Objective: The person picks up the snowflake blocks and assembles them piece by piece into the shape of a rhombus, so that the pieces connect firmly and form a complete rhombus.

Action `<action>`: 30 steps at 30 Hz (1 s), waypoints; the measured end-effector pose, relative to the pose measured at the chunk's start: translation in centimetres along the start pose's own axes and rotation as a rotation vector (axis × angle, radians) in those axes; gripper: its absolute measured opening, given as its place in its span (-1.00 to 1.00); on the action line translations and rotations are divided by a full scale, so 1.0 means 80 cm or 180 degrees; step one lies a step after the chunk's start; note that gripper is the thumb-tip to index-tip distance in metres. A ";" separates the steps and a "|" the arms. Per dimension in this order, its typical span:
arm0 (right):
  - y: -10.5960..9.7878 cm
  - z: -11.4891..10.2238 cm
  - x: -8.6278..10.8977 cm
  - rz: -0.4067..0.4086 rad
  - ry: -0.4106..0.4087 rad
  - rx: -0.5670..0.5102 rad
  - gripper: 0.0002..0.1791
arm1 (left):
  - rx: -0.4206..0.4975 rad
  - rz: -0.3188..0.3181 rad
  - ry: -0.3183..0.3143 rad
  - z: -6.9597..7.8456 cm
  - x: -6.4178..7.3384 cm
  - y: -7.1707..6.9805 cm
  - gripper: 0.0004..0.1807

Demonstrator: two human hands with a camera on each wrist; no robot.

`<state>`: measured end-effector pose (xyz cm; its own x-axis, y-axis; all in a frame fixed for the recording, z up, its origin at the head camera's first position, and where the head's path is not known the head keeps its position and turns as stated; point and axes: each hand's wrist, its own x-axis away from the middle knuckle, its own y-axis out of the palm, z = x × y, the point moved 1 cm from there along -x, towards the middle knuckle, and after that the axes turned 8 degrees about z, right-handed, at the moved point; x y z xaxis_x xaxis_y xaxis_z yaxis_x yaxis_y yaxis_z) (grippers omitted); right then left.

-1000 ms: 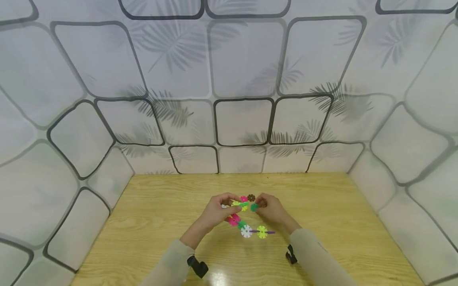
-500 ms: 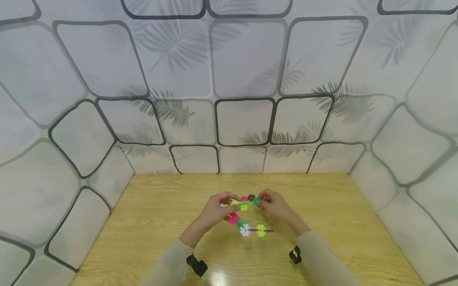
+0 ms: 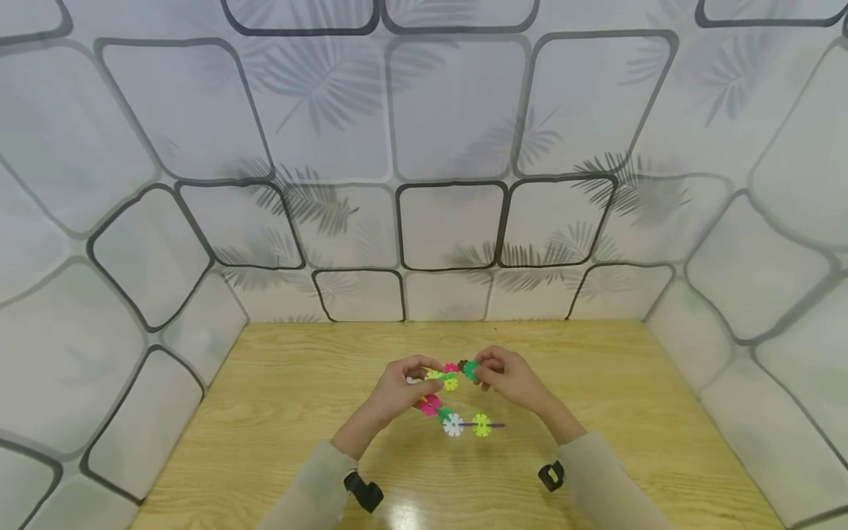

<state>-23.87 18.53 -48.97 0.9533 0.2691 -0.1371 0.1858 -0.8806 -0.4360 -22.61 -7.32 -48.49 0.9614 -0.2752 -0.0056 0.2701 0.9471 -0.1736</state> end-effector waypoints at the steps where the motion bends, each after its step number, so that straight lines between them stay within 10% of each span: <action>1: 0.000 -0.001 0.000 0.0001 -0.0013 0.0005 -0.76 | 0.0000 0.0001 0.0004 0.000 0.000 0.000 -0.71; 30: -0.004 -0.025 0.006 -0.0032 -0.0233 -0.0180 -0.72 | 0.0033 0.0004 0.0023 0.010 0.004 0.001 -0.70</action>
<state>-23.02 18.14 -47.11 0.9317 0.3040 -0.1987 0.2104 -0.8978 -0.3869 -22.26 -7.16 -47.70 0.9613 -0.2752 -0.0129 0.2695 0.9490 -0.1633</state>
